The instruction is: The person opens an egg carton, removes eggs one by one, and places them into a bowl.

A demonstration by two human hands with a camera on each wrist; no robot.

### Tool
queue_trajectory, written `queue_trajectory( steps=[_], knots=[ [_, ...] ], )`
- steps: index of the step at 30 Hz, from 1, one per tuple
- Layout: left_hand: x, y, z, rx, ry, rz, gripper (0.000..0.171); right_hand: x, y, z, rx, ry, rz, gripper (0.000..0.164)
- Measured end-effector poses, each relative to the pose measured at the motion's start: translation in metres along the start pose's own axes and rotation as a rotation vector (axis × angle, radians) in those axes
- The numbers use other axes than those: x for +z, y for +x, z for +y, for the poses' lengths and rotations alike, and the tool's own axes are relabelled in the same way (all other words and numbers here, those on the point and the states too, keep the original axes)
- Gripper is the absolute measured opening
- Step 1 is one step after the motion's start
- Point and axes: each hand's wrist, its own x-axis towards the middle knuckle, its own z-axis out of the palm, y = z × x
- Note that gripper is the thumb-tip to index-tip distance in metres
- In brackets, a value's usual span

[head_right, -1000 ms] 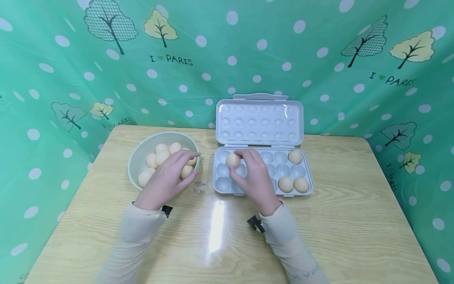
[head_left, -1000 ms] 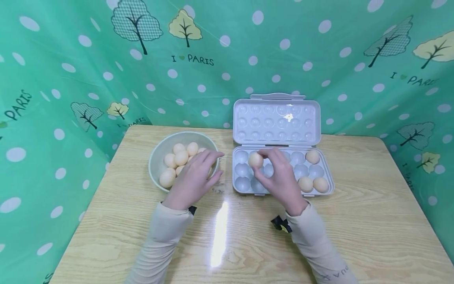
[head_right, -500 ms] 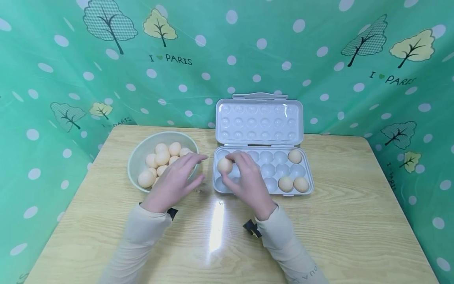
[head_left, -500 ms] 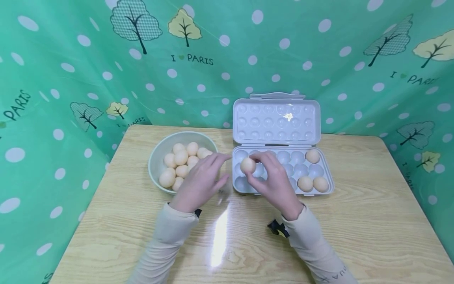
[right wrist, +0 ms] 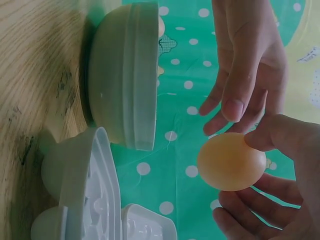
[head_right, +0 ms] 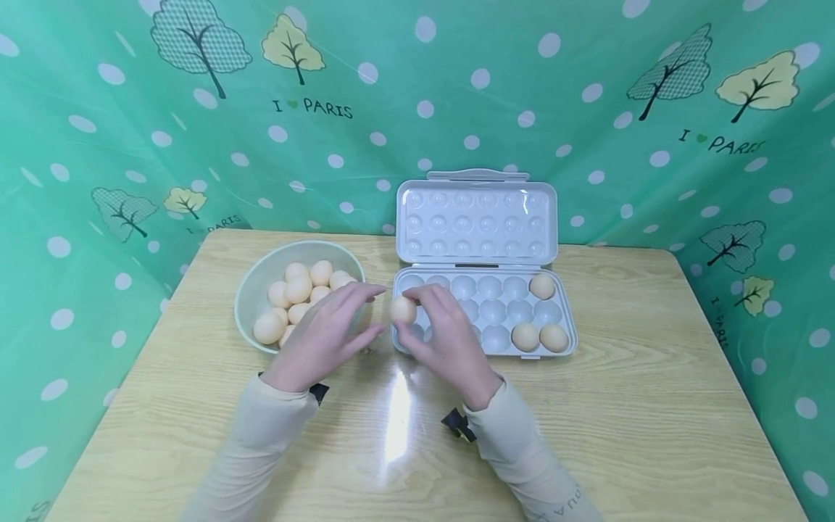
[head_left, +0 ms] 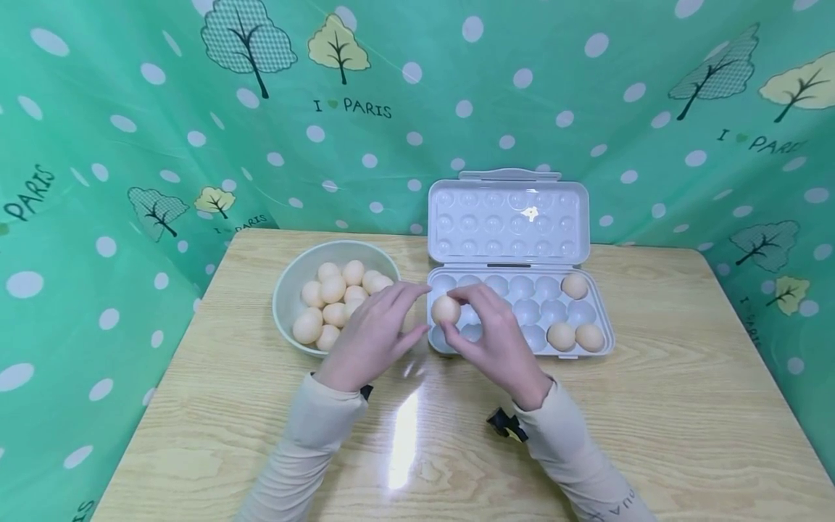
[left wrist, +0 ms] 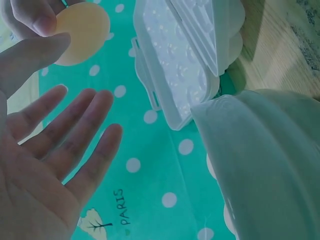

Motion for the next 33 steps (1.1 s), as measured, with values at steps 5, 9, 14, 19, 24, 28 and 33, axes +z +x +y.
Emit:
queue_trajectory(
  steps=[5, 9, 14, 19, 24, 28, 33],
  knots=[
    [0.0017, 0.0004, 0.0005, 0.024, -0.005, 0.023, 0.050, 0.0028, -0.0010, -0.0022, -0.008, 0.006, -0.001, 0.032],
    [0.0036, 0.0014, 0.0011, 0.051, -0.017, 0.034, 0.046, 0.0050, -0.0020, -0.0032, -0.007, 0.016, -0.003, 0.032],
    [0.0052, 0.0024, 0.0025, 0.069, -0.045, 0.027, 0.043, 0.0067, -0.0022, -0.0042, -0.004, 0.022, -0.006, 0.032],
    [0.0057, 0.0024, 0.0034, 0.070, -0.051, 0.019, 0.044, 0.0071, -0.0025, -0.0049, 0.003, 0.031, -0.020, 0.032],
    [0.0059, 0.0014, 0.0036, 0.056, -0.047, 0.007, 0.045, 0.0077, -0.0029, -0.0052, 0.010, 0.033, -0.029, 0.031],
    [0.0072, 0.0017, 0.0039, 0.062, -0.053, 0.011, 0.047, 0.0081, -0.0036, -0.0060, 0.022, 0.027, -0.025, 0.032],
    [0.0086, 0.0016, 0.0037, 0.071, -0.052, 0.024, 0.049, 0.0070, -0.0041, -0.0090, 0.046, 0.026, -0.023, 0.033]
  ],
)
